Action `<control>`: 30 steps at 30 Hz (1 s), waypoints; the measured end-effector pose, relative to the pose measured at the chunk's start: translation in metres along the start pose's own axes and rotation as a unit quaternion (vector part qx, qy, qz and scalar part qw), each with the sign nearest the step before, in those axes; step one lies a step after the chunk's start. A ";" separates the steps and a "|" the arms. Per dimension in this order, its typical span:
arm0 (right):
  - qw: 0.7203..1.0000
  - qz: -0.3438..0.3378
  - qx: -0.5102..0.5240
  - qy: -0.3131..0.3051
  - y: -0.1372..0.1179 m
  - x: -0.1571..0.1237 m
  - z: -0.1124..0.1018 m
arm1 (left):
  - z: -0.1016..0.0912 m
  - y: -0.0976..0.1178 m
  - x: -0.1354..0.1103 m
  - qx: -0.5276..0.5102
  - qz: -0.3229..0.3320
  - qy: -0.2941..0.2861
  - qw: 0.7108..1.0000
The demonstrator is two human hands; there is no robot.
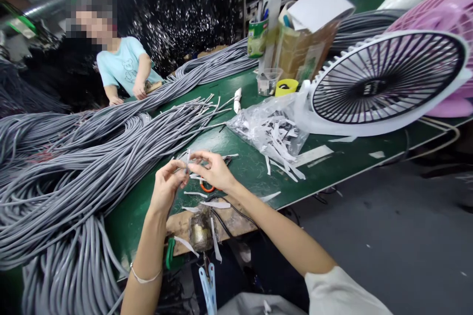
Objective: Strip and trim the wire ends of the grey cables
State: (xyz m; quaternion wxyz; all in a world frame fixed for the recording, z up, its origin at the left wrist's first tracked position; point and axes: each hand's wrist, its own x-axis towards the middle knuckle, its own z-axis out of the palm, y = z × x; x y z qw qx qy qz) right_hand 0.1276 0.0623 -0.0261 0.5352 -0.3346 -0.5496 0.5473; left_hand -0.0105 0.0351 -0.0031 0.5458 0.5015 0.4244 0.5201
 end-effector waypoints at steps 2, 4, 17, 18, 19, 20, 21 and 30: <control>1.000 -0.017 -0.009 0.001 0.000 0.000 0.000 | 0.000 0.001 0.000 0.033 0.010 -0.011 0.999; 0.999 -0.028 -0.020 0.005 0.001 0.000 0.000 | 0.001 0.002 -0.001 0.059 0.021 -0.021 0.998; 0.978 -0.042 -0.108 0.174 0.012 0.011 -0.015 | -0.004 -0.001 -0.005 0.108 0.173 0.049 0.978; 0.973 -0.051 -0.109 0.196 0.010 0.009 -0.015 | -0.005 -0.001 -0.005 0.136 0.196 0.084 0.967; 0.969 -0.063 -0.111 0.214 0.007 0.007 -0.014 | -0.006 0.000 -0.004 0.166 0.216 0.114 0.955; 0.964 -0.079 -0.115 0.225 0.004 0.004 -0.012 | -0.006 0.000 -0.004 0.195 0.231 0.133 0.944; 0.960 -0.097 -0.126 0.229 0.001 0.001 -0.010 | -0.006 -0.001 -0.004 0.219 0.241 0.142 0.935; 0.912 -0.244 -0.290 0.158 0.005 -0.013 0.001 | -0.003 -0.004 -0.007 0.313 0.254 0.153 0.902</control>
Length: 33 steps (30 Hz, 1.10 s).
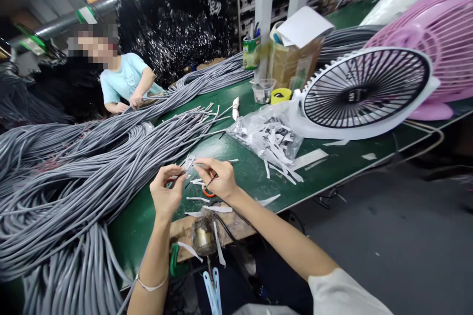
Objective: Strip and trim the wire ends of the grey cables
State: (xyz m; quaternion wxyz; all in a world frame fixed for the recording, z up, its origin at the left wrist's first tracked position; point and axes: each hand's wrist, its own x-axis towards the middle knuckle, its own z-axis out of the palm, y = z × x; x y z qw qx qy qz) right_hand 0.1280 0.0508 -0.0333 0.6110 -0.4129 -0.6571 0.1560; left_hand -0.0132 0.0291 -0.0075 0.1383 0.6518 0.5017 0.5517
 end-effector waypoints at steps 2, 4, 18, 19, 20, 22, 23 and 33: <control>0.998 -0.006 -0.055 0.008 0.001 0.001 -0.001 | 0.000 0.000 0.000 0.018 0.012 0.000 1.000; 0.992 -0.040 -0.115 0.010 0.000 0.002 -0.003 | 0.000 0.000 -0.001 0.041 0.030 -0.001 0.999; 0.916 -0.246 -0.316 0.000 -0.005 0.005 -0.009 | 0.002 -0.004 -0.003 0.167 0.160 -0.029 0.973; 0.916 -0.248 -0.317 -0.008 -0.005 0.005 -0.009 | 0.002 -0.004 -0.003 0.180 0.161 -0.032 0.970; 0.915 -0.249 -0.317 -0.016 -0.005 0.004 -0.009 | 0.002 -0.005 -0.003 0.194 0.161 -0.036 0.967; 0.919 -0.243 -0.311 -0.028 -0.004 0.004 -0.008 | 0.003 -0.005 -0.003 0.210 0.158 -0.043 0.964; 0.923 -0.237 -0.303 -0.033 -0.004 0.004 -0.008 | 0.003 -0.005 -0.003 0.208 0.155 -0.046 0.965; 0.990 0.059 0.037 -0.120 0.003 0.006 0.000 | 0.005 0.001 -0.003 0.075 0.074 -0.021 0.994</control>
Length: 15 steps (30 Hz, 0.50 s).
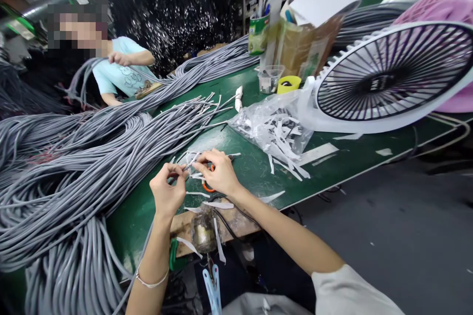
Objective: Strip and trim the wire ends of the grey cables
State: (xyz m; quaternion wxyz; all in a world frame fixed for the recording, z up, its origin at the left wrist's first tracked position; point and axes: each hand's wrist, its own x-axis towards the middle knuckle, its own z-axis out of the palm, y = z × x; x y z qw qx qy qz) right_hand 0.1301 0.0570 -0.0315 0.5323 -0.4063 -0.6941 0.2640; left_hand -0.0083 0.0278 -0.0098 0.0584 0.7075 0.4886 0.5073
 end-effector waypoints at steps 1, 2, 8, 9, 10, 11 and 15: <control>0.998 0.031 0.050 -0.016 0.001 0.000 0.001 | 0.000 0.000 0.000 0.001 0.001 -0.003 1.000; 0.993 0.060 0.098 -0.033 0.001 0.000 0.003 | 0.000 0.000 -0.001 0.003 0.005 -0.007 1.000; 0.966 0.124 0.222 -0.055 -0.003 0.000 0.004 | 0.004 0.000 -0.002 -0.007 0.012 -0.005 1.000; 0.967 0.121 0.220 -0.051 -0.005 0.000 0.004 | 0.004 0.000 -0.002 -0.010 0.005 -0.002 1.000; 0.968 0.117 0.218 -0.047 -0.006 0.000 0.003 | 0.004 0.001 -0.002 -0.010 -0.002 -0.003 1.000; 0.969 0.114 0.217 -0.042 -0.007 0.000 0.002 | 0.004 0.001 -0.002 -0.009 -0.007 -0.005 1.000; 0.968 0.109 0.225 -0.020 -0.010 0.000 0.000 | 0.003 0.002 -0.002 -0.003 0.005 -0.031 1.000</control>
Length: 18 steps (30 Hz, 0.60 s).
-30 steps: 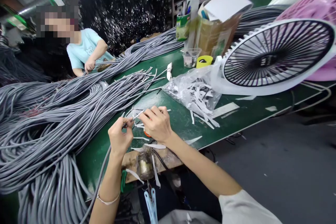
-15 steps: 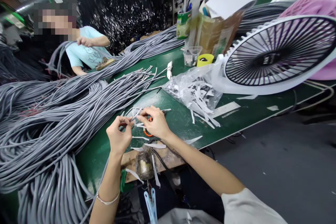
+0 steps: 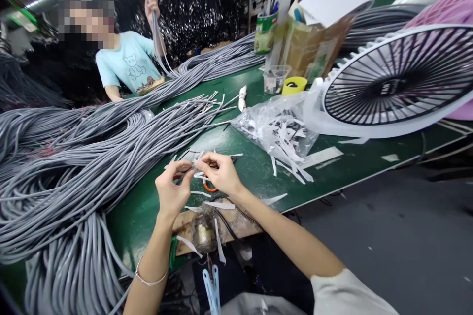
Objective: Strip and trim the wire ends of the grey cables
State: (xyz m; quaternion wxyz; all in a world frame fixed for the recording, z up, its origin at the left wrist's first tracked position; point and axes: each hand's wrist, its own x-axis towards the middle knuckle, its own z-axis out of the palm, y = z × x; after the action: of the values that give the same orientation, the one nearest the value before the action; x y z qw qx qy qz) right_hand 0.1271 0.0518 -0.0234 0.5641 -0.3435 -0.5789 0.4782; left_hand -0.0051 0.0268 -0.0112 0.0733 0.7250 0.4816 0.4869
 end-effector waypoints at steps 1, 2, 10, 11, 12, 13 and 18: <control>1.000 0.001 0.003 0.002 0.000 0.000 0.000 | 0.000 0.000 0.000 0.002 0.006 -0.008 1.000; 1.000 0.002 0.006 0.004 -0.001 0.000 0.000 | 0.000 0.000 0.000 0.005 0.009 -0.015 1.000; 0.968 0.031 0.192 0.160 -0.001 0.008 -0.018 | 0.000 -0.004 0.002 -0.039 -0.077 -0.069 0.994; 0.965 0.033 0.198 0.170 -0.001 0.010 -0.019 | 0.000 -0.004 0.003 -0.104 -0.112 -0.076 0.985; 0.968 0.038 0.187 0.160 -0.002 0.010 -0.019 | 0.000 -0.004 0.004 -0.176 -0.147 -0.081 0.970; 0.976 0.047 0.166 0.132 -0.002 0.011 -0.017 | -0.001 -0.003 0.005 -0.245 -0.179 -0.085 0.949; 0.987 0.093 0.110 -0.070 -0.002 0.011 -0.001 | -0.005 0.001 0.009 -0.404 -0.249 -0.110 0.873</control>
State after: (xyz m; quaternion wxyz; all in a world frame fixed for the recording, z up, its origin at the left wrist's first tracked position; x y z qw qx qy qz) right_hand 0.1274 0.0617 -0.0180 0.5093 -0.2972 -0.5263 0.6126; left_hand -0.0078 0.0309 -0.0025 0.5315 0.5370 0.3965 0.5215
